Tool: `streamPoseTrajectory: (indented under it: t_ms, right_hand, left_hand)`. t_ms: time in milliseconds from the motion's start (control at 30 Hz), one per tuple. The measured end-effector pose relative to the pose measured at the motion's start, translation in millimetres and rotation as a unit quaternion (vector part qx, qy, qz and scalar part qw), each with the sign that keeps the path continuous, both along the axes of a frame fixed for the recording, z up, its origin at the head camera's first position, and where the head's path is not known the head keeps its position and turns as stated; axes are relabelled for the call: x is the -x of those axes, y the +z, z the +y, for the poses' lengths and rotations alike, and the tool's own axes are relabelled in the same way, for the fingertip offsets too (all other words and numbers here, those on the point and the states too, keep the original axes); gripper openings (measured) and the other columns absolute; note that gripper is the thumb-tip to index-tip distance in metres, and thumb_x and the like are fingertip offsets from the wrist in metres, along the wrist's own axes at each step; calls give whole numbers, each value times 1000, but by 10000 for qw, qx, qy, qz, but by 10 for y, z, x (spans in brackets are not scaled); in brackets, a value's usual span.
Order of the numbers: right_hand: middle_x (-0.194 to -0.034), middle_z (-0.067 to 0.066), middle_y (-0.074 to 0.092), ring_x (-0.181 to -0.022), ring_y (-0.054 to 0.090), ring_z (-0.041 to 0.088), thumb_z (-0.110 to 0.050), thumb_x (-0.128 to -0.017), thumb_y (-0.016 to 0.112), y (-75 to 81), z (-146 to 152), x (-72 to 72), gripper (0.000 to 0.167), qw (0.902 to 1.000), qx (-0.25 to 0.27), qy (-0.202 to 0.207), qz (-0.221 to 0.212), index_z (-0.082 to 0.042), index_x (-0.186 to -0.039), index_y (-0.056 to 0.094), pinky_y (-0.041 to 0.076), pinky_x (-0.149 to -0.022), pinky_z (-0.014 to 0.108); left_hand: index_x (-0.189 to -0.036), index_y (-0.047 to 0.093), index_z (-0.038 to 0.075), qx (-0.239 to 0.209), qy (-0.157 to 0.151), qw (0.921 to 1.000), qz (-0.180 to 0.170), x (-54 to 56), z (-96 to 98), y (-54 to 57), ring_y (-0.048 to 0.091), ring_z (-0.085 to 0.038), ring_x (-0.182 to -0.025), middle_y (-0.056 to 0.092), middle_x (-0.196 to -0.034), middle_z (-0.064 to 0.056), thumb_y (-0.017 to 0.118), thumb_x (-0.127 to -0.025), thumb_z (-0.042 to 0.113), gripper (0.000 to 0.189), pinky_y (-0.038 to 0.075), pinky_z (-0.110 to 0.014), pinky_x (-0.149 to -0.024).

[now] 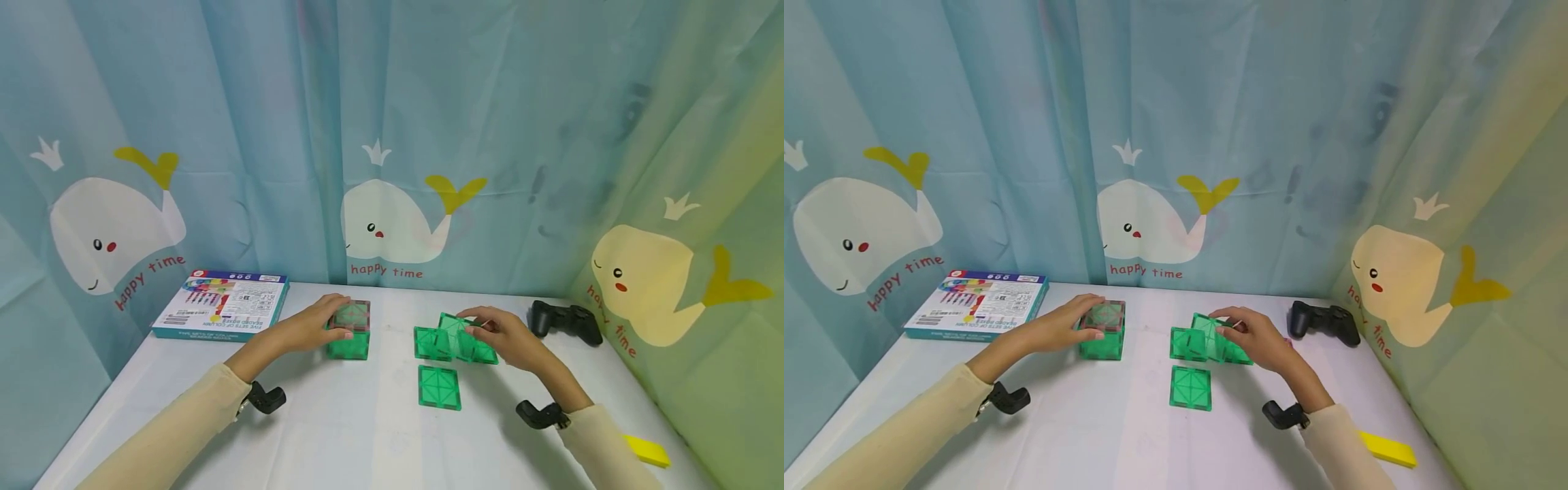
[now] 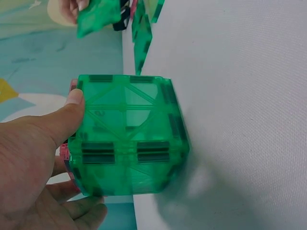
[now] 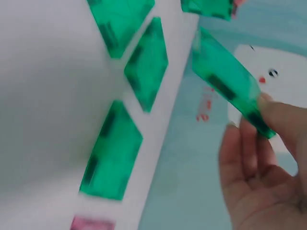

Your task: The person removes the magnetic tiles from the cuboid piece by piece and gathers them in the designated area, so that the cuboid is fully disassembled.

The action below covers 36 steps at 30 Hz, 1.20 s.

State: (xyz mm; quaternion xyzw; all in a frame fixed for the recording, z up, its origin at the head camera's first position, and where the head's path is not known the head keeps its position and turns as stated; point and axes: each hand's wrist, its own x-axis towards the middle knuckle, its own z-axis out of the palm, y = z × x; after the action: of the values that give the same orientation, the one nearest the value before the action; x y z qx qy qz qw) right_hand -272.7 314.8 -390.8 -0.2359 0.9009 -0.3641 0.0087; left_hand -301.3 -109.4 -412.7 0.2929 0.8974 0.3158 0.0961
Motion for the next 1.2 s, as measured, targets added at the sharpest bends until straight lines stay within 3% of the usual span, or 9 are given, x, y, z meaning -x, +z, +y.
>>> streamPoseTrajectory:
  t_ms: [100,167,333,467,667,800,867,1067,1200]
  right_hand:
    - [-84,10,61,-61,52,13,-20,-107,65,22,177,-105,32,9989,-56,67,-453,-10,-138,67,48,-52,29]
    - [-96,13,66,-72,59,17,-21,-108,63,19,285,-166,34,9973,-97,198,-696,-6,-139,65,53,-62,31]
    - [-127,23,62,-92,64,18,-18,-108,62,-35,534,-275,35,9908,59,542,-1237,-1,-139,64,58,-81,34]
    - [-132,23,58,-98,59,13,-17,-107,63,-104,676,-305,31,9873,91,554,-1486,-4,-135,68,57,-83,29]
    - [-111,11,60,-94,54,14,-15,-107,63,-258,735,-299,28,9847,7,605,-1633,-2,-130,69,52,-76,28]
    - [-108,10,60,-93,54,12,-10,-105,64,-352,681,-302,23,9863,-59,680,-1500,1,-126,69,52,-76,26]
    - [-109,10,63,-94,55,10,-8,-104,66,-381,633,-323,21,9904,-262,602,-1214,1,-122,70,52,-78,25]
    - [-106,3,70,-90,56,9,-9,-97,75,-444,481,-401,16,9922,-1226,14,-224,-3,-112,74,52,-77,28]
    - [-100,-1,68,-89,57,12,-8,-97,75,-486,437,-409,13,9894,-1428,-252,-127,-6,-109,75,52,-76,31]
  left_hand:
    - [-165,27,0,-3,7,10000,-15,-1,5,4,28,-41,-158,25,-170,-23,66,-106,41,82,30,-60,-125]
    - [-165,27,0,-5,0,10000,-10,4,7,4,28,-41,-158,25,-170,-23,66,-106,41,82,30,-60,-125]
    - [-165,28,-1,1,-46,10000,22,16,5,-1,28,-41,-158,26,-169,-23,66,-106,40,81,29,-60,-126]
    - [-165,28,0,24,-43,10000,32,22,2,-8,27,-40,-158,26,-170,-23,66,-106,40,81,29,-60,-126]
    - [-165,27,0,31,-40,10000,38,17,1,-4,27,-41,-158,26,-170,-23,66,-106,41,81,29,-60,-126]
    - [-165,27,-1,35,-35,10000,39,5,-1,2,28,-42,-158,26,-169,-23,65,-106,40,81,29,-61,-125]
    - [-164,27,-2,17,-58,10000,56,4,0,2,28,-43,-157,26,-169,-24,65,-106,39,80,30,-62,-125]
    - [-165,27,0,19,-98,9999,48,21,1,-10,28,-42,-157,26,-169,-24,65,-106,39,80,30,-61,-125]
    - [-165,27,0,23,-113,9999,61,24,2,-8,28,-42,-157,26,-169,-24,65,-107,40,80,30,-61,-125]
